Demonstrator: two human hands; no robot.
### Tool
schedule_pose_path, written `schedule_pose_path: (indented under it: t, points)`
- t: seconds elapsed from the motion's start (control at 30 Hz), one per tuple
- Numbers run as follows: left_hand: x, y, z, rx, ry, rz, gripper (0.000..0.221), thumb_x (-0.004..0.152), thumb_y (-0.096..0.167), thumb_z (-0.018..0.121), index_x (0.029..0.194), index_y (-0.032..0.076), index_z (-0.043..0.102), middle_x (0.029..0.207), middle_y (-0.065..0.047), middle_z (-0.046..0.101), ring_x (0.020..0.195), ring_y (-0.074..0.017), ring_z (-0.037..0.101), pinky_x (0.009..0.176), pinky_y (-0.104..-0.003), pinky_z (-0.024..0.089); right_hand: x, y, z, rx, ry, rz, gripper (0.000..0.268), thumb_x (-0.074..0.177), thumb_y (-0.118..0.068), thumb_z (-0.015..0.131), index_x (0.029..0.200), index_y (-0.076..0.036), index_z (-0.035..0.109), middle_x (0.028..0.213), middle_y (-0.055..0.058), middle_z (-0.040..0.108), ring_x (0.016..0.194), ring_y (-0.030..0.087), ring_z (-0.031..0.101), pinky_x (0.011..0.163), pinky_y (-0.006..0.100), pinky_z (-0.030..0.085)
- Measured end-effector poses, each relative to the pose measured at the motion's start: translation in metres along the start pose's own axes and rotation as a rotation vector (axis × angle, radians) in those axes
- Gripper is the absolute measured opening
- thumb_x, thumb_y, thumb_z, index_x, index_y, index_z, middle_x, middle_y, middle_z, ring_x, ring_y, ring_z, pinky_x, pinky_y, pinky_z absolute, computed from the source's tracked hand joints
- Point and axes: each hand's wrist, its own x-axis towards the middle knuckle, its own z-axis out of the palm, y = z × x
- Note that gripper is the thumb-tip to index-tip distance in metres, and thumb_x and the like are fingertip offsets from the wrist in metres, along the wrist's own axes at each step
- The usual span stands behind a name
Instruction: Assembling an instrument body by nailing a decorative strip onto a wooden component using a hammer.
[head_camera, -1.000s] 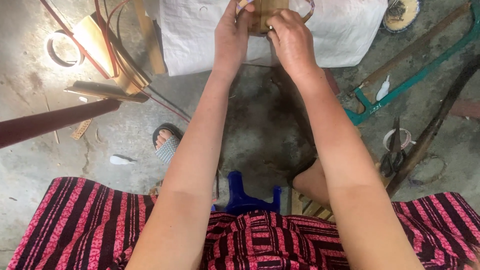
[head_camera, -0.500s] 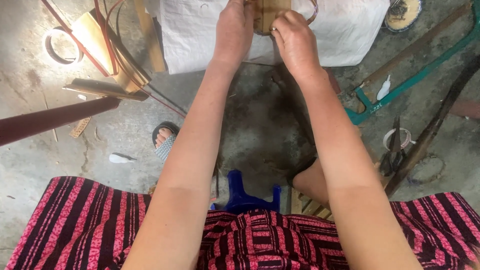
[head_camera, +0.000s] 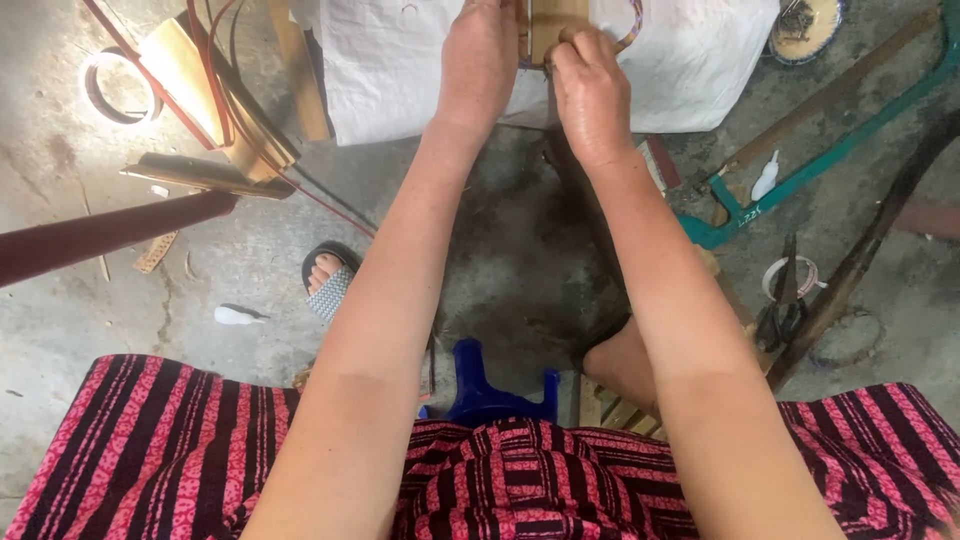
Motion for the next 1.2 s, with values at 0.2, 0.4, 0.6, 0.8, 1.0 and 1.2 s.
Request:
schedule_pose_path:
  t: [0.2, 0.4, 0.6, 0.8, 1.0, 1.2]
  points:
    - [-0.005, 0.015, -0.016, -0.081, -0.026, -0.066, 0.011, 0.101, 0.012, 0.045, 0.094, 0.009, 0.054, 0.072, -0.008, 0.059, 0.058, -0.0271, 0.050, 0.052, -0.040, 0.041, 0.001, -0.005, -0.004, 0.108, -0.005, 0.034, 0.014, 0.090, 0.008, 0.068, 0.093, -0.003, 0.059, 0.107, 0.007, 0.056, 0.099, 0.028, 0.056, 0.064, 0.041, 0.056]
    - [-0.035, 0.059, -0.063, 0.030, 0.209, 0.024, 0.028, 0.105, 0.031, 0.061, 0.125, 0.014, 0.049, 0.098, -0.003, 0.055, 0.088, -0.0166, 0.056, 0.073, -0.032, 0.054, -0.003, 0.003, 0.003, 0.153, -0.019, 0.091, 0.018, 0.086, 0.004, 0.072, 0.095, -0.007, 0.061, 0.108, 0.003, 0.056, 0.098, 0.025, 0.056, 0.061, 0.040, 0.054]
    - [-0.078, 0.035, 0.009, 0.055, -0.134, 0.024, 0.025, 0.106, 0.024, 0.053, 0.130, 0.018, 0.052, 0.100, -0.006, 0.073, 0.074, -0.0288, 0.069, 0.048, -0.041, 0.047, 0.000, 0.019, 0.000, 0.269, -0.092, 0.069, 0.019, 0.082, 0.007, 0.073, 0.091, -0.001, 0.060, 0.105, 0.010, 0.059, 0.096, 0.034, 0.057, 0.068, 0.045, 0.051]
    - [-0.057, -0.007, 0.052, 0.164, -0.110, -0.062, 0.027, 0.105, 0.022, 0.048, 0.131, 0.016, 0.055, 0.065, -0.003, 0.065, 0.044, -0.0268, 0.050, 0.038, -0.041, 0.033, 0.010, 0.027, -0.009, 0.438, -0.132, 0.011, 0.019, 0.087, 0.014, 0.063, 0.097, 0.000, 0.071, 0.111, 0.011, 0.064, 0.107, 0.033, 0.060, 0.077, 0.045, 0.053]
    - [-0.053, -0.002, 0.048, 0.153, -0.105, -0.074, 0.016, 0.104, 0.025, 0.048, 0.115, 0.019, 0.058, 0.069, 0.000, 0.069, 0.047, -0.0263, 0.055, 0.037, -0.041, 0.033, 0.011, 0.022, -0.032, 0.523, -0.288, 0.151, 0.047, 0.082, 0.023, 0.054, 0.120, -0.005, 0.059, 0.116, 0.015, 0.057, 0.096, 0.035, 0.058, 0.075, 0.045, 0.048]
    - [-0.057, -0.006, 0.048, 0.129, -0.093, -0.141, 0.023, 0.103, 0.038, 0.050, 0.116, 0.027, 0.065, 0.089, 0.000, 0.076, 0.069, -0.0265, 0.069, 0.045, -0.041, 0.044, 0.016, 0.020, -0.035, 0.560, -0.218, 0.080, 0.015, 0.094, 0.007, 0.070, 0.103, -0.004, 0.064, 0.103, 0.009, 0.062, 0.098, 0.027, 0.062, 0.080, 0.039, 0.053]
